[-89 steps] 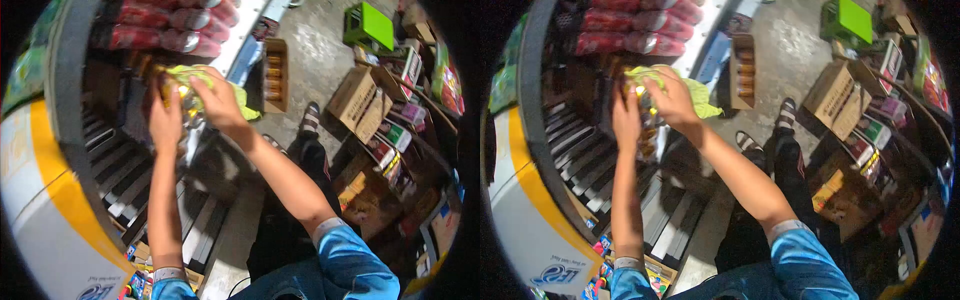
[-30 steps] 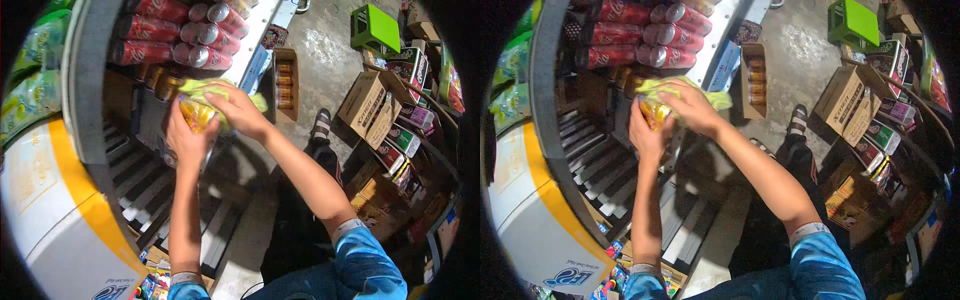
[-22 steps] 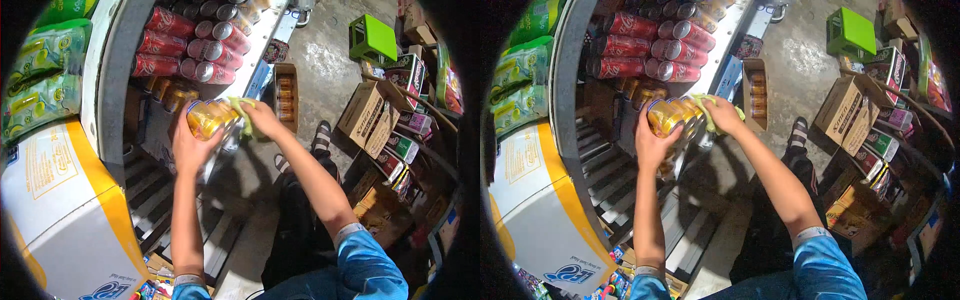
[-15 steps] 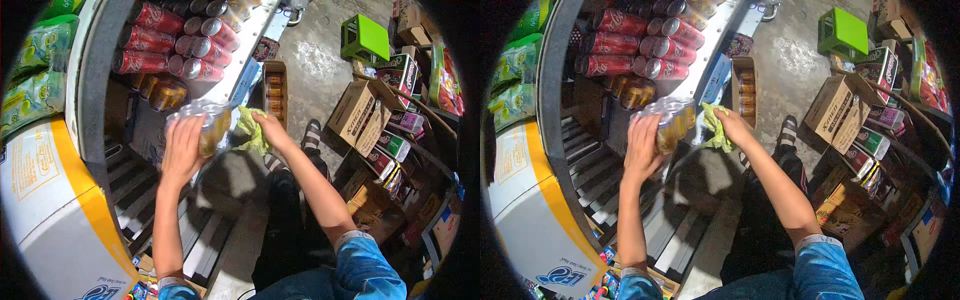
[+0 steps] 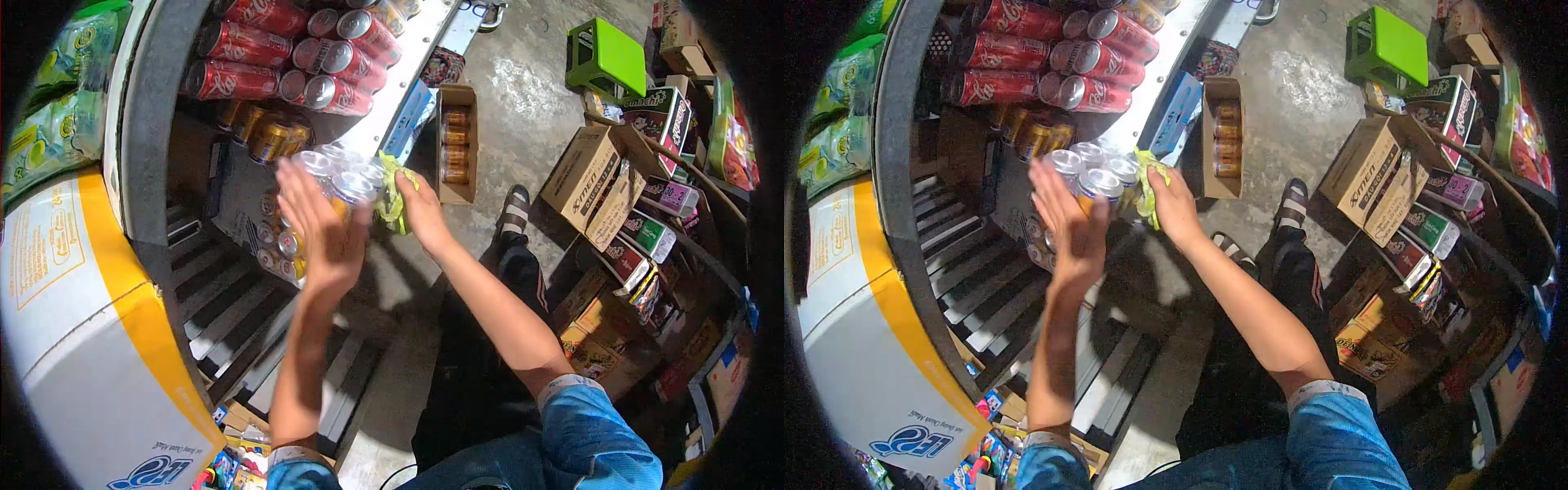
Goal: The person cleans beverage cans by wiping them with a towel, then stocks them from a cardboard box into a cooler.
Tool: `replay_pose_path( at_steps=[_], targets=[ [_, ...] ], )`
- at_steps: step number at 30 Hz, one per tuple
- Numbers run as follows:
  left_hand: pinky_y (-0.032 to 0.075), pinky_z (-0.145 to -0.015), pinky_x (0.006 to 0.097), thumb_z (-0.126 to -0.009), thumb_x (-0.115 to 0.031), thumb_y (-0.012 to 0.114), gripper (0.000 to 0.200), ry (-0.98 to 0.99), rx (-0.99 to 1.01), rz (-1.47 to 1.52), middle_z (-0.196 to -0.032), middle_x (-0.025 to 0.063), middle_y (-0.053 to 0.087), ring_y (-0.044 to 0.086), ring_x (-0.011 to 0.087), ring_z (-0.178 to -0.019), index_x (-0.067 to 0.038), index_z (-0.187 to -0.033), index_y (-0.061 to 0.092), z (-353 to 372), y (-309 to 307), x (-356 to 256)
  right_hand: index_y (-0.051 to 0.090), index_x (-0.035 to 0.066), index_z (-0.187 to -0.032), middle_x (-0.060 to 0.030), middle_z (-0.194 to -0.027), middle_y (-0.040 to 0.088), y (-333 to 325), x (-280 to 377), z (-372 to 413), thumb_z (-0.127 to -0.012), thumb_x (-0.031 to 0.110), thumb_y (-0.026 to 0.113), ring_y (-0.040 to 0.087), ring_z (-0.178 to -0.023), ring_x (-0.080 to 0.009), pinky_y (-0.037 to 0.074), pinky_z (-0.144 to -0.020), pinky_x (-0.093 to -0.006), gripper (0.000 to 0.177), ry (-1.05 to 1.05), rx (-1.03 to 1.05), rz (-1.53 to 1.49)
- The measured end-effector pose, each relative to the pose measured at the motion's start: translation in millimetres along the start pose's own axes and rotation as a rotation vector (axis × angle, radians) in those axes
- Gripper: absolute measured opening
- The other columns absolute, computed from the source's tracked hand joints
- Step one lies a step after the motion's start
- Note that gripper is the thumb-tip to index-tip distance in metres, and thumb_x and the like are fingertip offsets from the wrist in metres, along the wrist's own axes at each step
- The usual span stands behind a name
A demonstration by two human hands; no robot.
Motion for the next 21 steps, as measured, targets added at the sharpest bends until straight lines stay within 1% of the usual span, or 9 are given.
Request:
replay_pose_path(
  at_steps=[2,3,4,6,9,13,17,19,21],
  targets=[
    [-0.002,-0.129,0.0552,-0.100,-0.038,0.063,0.097,-0.342,-0.273,-0.018,-0.170,0.0333,0.008,0.001,0.0439,-0.161,0.010,-0.163,0.006,-5.4,16.2,11.2,0.066,0.000,-0.133,-0.0177,-0.140,0.060,3.3,13.0,4.8,-0.109,0.033,0.051,0.056,-0.131,-0.0310,0.039,-0.113,-0.0360,0.044,-0.128,0.041,0.030],
    [0.005,-0.128,0.0557,-0.103,-0.048,0.053,0.092,-0.375,-0.333,-0.067,-0.164,0.0386,0.018,0.013,0.0494,-0.157,0.013,-0.160,0.013,-8.6,20.3,11.6,0.066,0.000,-0.133,-0.0177,-0.140,0.060,5.4,20.2,10.2,-0.109,0.033,0.051,0.056,-0.131,-0.0310,0.039,-0.113,-0.0360,0.044,-0.124,0.038,0.031],
    [0.005,-0.128,0.0557,-0.103,-0.048,0.053,0.092,-0.378,-0.329,-0.064,-0.164,0.0386,0.018,0.013,0.0494,-0.157,0.013,-0.160,0.013,-11.8,24.4,13.8,0.067,0.001,-0.132,-0.0179,-0.138,0.062,9.2,32.1,17.6,-0.109,0.032,0.052,0.056,-0.131,-0.0313,0.039,-0.113,-0.0367,0.041,-0.203,0.025,0.064],
    [0.016,-0.125,0.0576,-0.104,-0.045,0.052,0.083,-0.369,-0.438,-0.080,-0.157,0.0375,0.030,0.026,0.0512,-0.150,0.012,-0.157,0.023,-15.1,24.8,17.0,0.069,0.001,-0.131,-0.0182,-0.137,0.063,16.7,55.4,28.8,-0.109,0.030,0.053,0.057,-0.131,-0.0316,0.039,-0.114,-0.0374,0.039,-0.281,0.018,0.099],
    [0.027,-0.119,0.0586,-0.103,-0.042,0.051,0.075,-0.262,-0.496,-0.080,-0.149,0.0353,0.040,0.036,0.0510,-0.140,0.010,-0.154,0.033,-14.7,16.1,18.2,0.070,0.003,-0.129,-0.0203,-0.129,0.068,32.4,89.3,37.8,-0.107,0.023,0.055,0.058,-0.131,-0.0346,0.041,-0.114,-0.0423,0.034,-0.622,0.183,0.151],
    [0.033,-0.114,0.0570,-0.102,-0.041,0.052,0.071,-0.197,-0.479,0.039,-0.143,0.0330,0.047,0.044,0.0504,-0.132,0.006,-0.153,0.038,-11.7,7.9,35.2,0.070,0.004,-0.130,-0.0192,-0.132,0.067,50.0,107.4,26.5,-0.106,0.020,0.053,0.058,-0.132,-0.0366,0.044,-0.112,-0.0427,0.033,-0.777,0.365,0.137],
    [0.033,-0.114,0.0565,-0.102,-0.042,0.052,0.071,-0.165,-0.452,0.004,-0.142,0.0332,0.048,0.045,0.0507,-0.132,0.007,-0.152,0.039,-9.2,5.9,41.8,0.069,0.003,-0.133,-0.0176,-0.134,0.067,43.2,50.6,-27.2,-0.107,0.024,0.053,0.057,-0.133,-0.0358,0.043,-0.113,-0.0430,0.037,-0.629,0.277,0.269],
    [0.031,-0.116,0.0536,-0.105,-0.041,0.046,0.067,-0.107,-0.460,-0.026,-0.144,0.0308,0.048,0.044,0.0474,-0.135,0.005,-0.152,0.040,-10.5,3.8,35.8,0.068,0.004,-0.135,-0.0189,-0.134,0.066,26.8,42.4,-44.3,-0.107,0.029,0.052,0.056,-0.133,-0.0356,0.041,-0.114,-0.0426,0.041,-0.297,0.231,0.257],
    [0.032,-0.115,0.0553,-0.105,-0.044,0.047,0.070,-0.110,-0.454,-0.013,-0.144,0.0323,0.047,0.045,0.0492,-0.133,0.006,-0.152,0.039,-12.1,2.8,36.9,0.068,0.004,-0.135,-0.0193,-0.133,0.066,42.6,47.3,-41.4,-0.107,0.030,0.053,0.057,-0.132,-0.0355,0.041,-0.114,-0.0423,0.041,-0.427,0.267,0.232]
  ],
)
Point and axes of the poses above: each hand's wrist, its own z-axis away from the middle knuckle, its own y-axis out of the palm, x = y × z, the point moved 3 cm from there along -z, towards the middle knuckle
